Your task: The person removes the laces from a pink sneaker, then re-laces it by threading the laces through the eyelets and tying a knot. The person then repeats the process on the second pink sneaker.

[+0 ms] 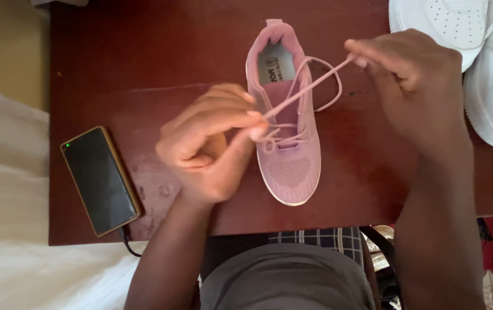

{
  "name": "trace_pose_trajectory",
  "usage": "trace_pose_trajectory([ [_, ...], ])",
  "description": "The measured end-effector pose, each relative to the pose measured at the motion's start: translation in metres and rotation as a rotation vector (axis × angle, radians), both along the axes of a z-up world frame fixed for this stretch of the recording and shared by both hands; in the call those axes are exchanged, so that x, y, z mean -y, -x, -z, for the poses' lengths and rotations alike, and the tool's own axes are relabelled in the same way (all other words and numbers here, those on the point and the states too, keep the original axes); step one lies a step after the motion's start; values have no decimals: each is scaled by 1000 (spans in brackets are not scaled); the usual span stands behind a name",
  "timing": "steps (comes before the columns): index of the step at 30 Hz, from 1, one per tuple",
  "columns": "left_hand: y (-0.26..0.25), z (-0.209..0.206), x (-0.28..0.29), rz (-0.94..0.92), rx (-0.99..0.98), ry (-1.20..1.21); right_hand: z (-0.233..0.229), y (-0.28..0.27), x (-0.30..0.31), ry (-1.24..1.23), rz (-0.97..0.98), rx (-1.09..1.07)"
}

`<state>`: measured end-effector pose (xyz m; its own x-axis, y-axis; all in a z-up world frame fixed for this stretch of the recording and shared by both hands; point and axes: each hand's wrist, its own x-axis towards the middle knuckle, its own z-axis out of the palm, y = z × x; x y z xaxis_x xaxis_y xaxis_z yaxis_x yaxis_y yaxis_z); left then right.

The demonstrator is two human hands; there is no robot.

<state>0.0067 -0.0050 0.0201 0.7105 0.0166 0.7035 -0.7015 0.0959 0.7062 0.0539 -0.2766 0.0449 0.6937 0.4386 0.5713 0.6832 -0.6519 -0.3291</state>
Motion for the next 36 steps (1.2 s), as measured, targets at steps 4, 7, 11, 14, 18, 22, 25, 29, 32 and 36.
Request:
trace_pose_trajectory([
  [4,1,-8,2,188,-102,38,0,-4,-1,140,134,165],
  [7,-1,-12,3,291,-191,-17,-1,-3,-2,132,227,140],
  [11,-4,-12,9,208,-60,-220,0,-2,-4,-268,112,-241],
  [14,-5,-9,12,-6,29,-392,1,-1,0,-571,-77,-495],
  [18,-8,-6,13,-204,65,-517,4,-2,-1,-647,-251,-612],
  [22,-7,-1,18,-299,31,-628,3,4,-4,-542,-241,-670],
  [25,-6,0,20,-327,10,-705,-1,7,-7,-423,-128,-749],
  [29,-6,1,23,-349,11,-779,-1,7,-15,-306,-121,-684],
  [32,-8,3,23,-307,-9,-767,-1,8,-18,-213,-85,-659],
  [36,-9,5,23,-305,-8,-776,-1,7,-19,-138,-97,-639],
])
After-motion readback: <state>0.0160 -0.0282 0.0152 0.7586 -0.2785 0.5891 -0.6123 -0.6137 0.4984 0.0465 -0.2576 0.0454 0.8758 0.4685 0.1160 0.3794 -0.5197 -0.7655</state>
